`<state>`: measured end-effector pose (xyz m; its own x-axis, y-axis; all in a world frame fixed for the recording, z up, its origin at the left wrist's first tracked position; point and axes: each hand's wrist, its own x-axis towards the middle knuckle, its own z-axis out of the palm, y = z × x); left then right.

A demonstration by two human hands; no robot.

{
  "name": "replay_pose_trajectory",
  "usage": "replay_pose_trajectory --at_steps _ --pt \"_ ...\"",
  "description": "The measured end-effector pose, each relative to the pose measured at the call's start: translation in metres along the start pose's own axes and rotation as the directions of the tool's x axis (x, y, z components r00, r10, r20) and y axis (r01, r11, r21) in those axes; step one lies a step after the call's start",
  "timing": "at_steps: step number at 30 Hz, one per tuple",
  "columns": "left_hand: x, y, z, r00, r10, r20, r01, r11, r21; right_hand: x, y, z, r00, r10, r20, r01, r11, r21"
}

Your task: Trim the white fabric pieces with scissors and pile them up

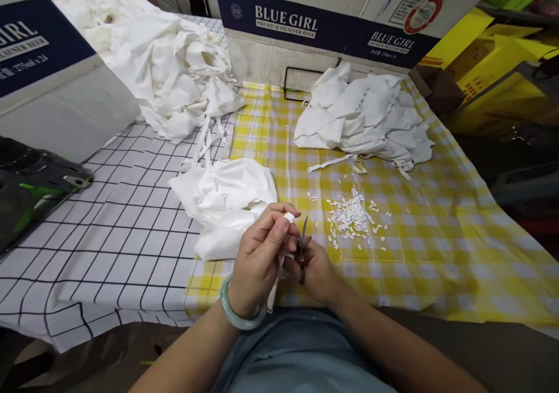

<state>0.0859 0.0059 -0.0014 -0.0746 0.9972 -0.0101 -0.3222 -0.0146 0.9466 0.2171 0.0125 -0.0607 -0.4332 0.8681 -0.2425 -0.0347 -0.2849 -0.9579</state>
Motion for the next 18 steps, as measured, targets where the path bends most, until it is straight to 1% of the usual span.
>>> replay_pose_trajectory --at_steps 1,3,5,6,8,11,13,15,18 --pt "0.002 -0.005 0.001 0.999 -0.037 -0.006 0.037 0.998 -0.042 -0.003 -0.003 -0.006 1.000 -0.011 0.008 0.012 0.999 -0.052" --pt "0.003 -0.012 0.001 0.999 -0.048 -0.013 0.048 0.999 -0.019 -0.007 -0.017 -0.024 0.996 -0.087 0.009 0.086 0.961 -0.264" --pt "0.002 -0.018 0.002 0.999 -0.032 0.008 0.031 0.998 0.063 -0.010 -0.035 -0.044 0.985 -0.168 0.033 0.162 0.855 -0.493" --pt "0.001 -0.020 0.002 0.999 -0.029 0.026 0.026 0.994 0.103 -0.010 -0.043 -0.052 0.981 -0.181 0.063 0.184 0.795 -0.579" --pt "0.000 -0.024 0.004 0.998 -0.035 0.052 0.026 0.985 0.169 -0.011 -0.056 -0.062 0.981 -0.161 0.111 0.192 0.699 -0.688" --pt "-0.001 -0.029 0.008 0.998 -0.018 0.057 0.004 0.972 0.233 -0.013 -0.061 -0.066 0.984 -0.124 0.126 0.176 0.610 -0.773" --pt "-0.001 -0.031 0.011 0.997 0.014 0.072 -0.033 0.964 0.265 -0.014 -0.059 -0.065 0.987 -0.105 0.118 0.158 0.578 -0.801" --pt "0.000 -0.033 0.013 0.994 0.050 0.101 -0.078 0.951 0.298 -0.015 -0.056 -0.067 0.990 -0.090 0.110 0.142 0.568 -0.811" --pt "0.003 -0.035 0.016 0.987 0.073 0.144 -0.117 0.937 0.330 -0.016 -0.055 -0.070 0.989 -0.105 0.104 0.146 0.573 -0.807"
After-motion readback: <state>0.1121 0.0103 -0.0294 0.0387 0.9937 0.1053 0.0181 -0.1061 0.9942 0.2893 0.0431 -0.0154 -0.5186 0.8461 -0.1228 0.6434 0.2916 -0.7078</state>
